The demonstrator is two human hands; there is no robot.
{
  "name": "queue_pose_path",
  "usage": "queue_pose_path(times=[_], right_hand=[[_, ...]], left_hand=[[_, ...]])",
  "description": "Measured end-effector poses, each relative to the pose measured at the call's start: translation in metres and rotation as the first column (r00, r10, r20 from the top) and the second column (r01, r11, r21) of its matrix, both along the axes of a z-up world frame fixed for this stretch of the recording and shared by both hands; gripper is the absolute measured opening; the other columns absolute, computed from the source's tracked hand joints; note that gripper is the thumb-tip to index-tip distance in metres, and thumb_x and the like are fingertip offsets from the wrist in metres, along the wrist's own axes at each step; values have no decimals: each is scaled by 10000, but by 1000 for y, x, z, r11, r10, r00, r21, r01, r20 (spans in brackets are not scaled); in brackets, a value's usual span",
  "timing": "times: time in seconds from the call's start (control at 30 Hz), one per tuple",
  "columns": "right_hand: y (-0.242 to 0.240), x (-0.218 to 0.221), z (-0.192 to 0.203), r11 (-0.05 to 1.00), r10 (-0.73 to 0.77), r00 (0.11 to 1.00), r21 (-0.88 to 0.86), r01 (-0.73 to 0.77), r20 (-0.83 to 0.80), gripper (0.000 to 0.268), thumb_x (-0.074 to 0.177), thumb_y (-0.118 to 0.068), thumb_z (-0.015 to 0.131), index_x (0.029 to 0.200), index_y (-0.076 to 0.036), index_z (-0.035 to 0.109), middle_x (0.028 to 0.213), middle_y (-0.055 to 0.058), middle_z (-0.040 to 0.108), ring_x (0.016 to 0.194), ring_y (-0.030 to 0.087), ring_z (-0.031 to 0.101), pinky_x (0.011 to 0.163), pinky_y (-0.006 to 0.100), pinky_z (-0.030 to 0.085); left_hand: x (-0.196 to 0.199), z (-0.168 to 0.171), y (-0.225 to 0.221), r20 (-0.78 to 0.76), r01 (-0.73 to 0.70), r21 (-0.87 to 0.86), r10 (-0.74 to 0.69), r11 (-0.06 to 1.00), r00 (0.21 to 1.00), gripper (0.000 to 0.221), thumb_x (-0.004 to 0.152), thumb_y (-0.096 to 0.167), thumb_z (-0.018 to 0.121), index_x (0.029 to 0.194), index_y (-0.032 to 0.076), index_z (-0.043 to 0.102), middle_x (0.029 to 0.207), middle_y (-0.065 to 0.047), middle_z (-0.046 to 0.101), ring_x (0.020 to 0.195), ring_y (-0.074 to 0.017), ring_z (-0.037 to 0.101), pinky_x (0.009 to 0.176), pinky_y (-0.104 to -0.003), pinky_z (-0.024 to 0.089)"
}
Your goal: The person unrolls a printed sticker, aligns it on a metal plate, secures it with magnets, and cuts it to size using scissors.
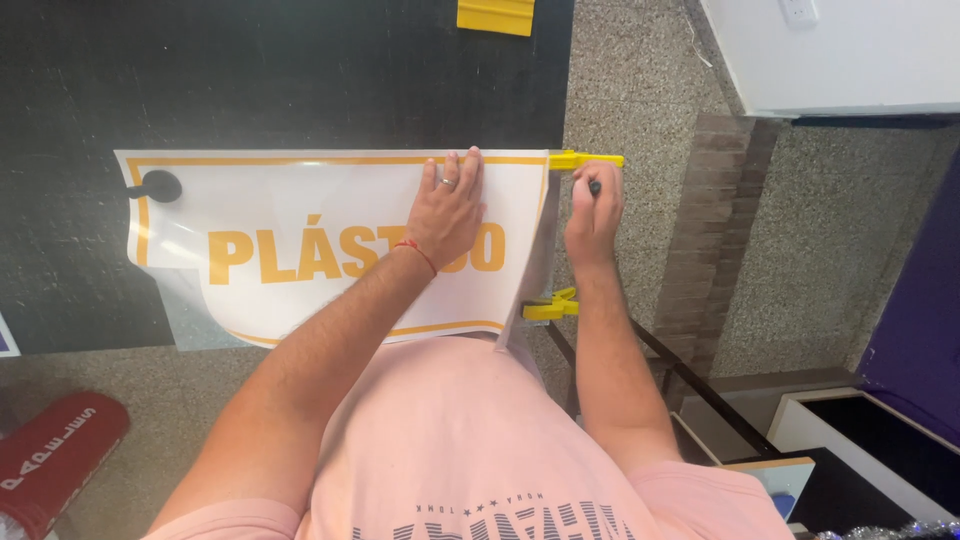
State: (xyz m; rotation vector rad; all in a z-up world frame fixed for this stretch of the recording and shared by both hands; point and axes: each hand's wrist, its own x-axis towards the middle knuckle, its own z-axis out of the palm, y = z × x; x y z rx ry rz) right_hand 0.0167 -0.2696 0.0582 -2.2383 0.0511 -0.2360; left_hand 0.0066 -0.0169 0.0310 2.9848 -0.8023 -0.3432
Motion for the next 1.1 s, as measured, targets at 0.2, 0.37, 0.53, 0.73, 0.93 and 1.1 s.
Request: queue_pose_path(times=[0.2, 0.37, 0.53, 0.73, 0.93, 1.1], right_hand=[[49, -25, 68, 845, 517, 856, -153, -512, -7, 254, 1192, -388, 607, 1153, -148, 681, 1286, 46, 627, 1267, 345, 543, 1137, 443, 391], [57, -60, 84, 862, 507, 860, -67, -503, 64, 282, 1130, -395, 715, 1263, -183, 843, 1219, 12, 631, 1138, 272, 594, 994, 350, 531], [88, -127, 61, 621, 766, 628, -95, -778, -133, 175, 1074, -308, 765, 1134, -145, 783, 1065, 79, 727, 1011, 322, 739, 854, 444, 629], [138, -132, 20, 517, 814, 572, -328, -791, -98, 186, 1031, -309, 749, 920, -181, 672, 863, 5, 636, 853, 248, 699, 757, 391, 588], [165, -122, 17, 390, 703, 473, -269, -881, -531, 143, 1077, -186, 712, 1055, -73, 797, 960, 97, 748, 970, 315, 708, 961, 496, 543], [157, -93, 31, 489, 644, 488, -173, -855, -589, 137, 1036, -231, 730, 1107, -144, 809, 1007, 50, 784, 1027, 278, 737, 988, 471, 565]], left_hand=[[0, 7, 1, -155, -30, -40, 23, 999, 988, 1147, 969, 831, 610, 1782, 59, 364, 1810, -181, 273, 1629, -405, 279, 1350, -635, 136], [-1, 21, -7, -181, -50, -64, 38, 997, 983, 1372, 817, 894, 742, 1823, 81, 283, 1815, -225, 224, 1622, -468, 229, 1329, -708, 126], [11, 32, -18, -296, -45, 18, 48, 999, 954, 1409, 705, 797, 887, 1833, 223, 268, 1796, -188, 235, 1596, -505, 282, 1286, -800, 211], [20, 44, -35, -327, -2, 83, 29, 997, 944, 1424, 690, 732, 977, 1804, 135, 320, 1823, -160, 204, 1547, -581, 326, 1197, -915, 260], [25, 61, -47, -402, -26, 103, 65, 994, 913, 1463, 710, 572, 1053, 1844, 217, 199, 1823, -161, 272, 1567, -676, 333, 1187, -964, 264], [27, 67, -60, -413, -29, 140, 85, 990, 907, 1467, 701, 489, 1088, 1838, 230, 198, 1805, -217, 280, 1539, -741, 332, 1151, -968, 304]])
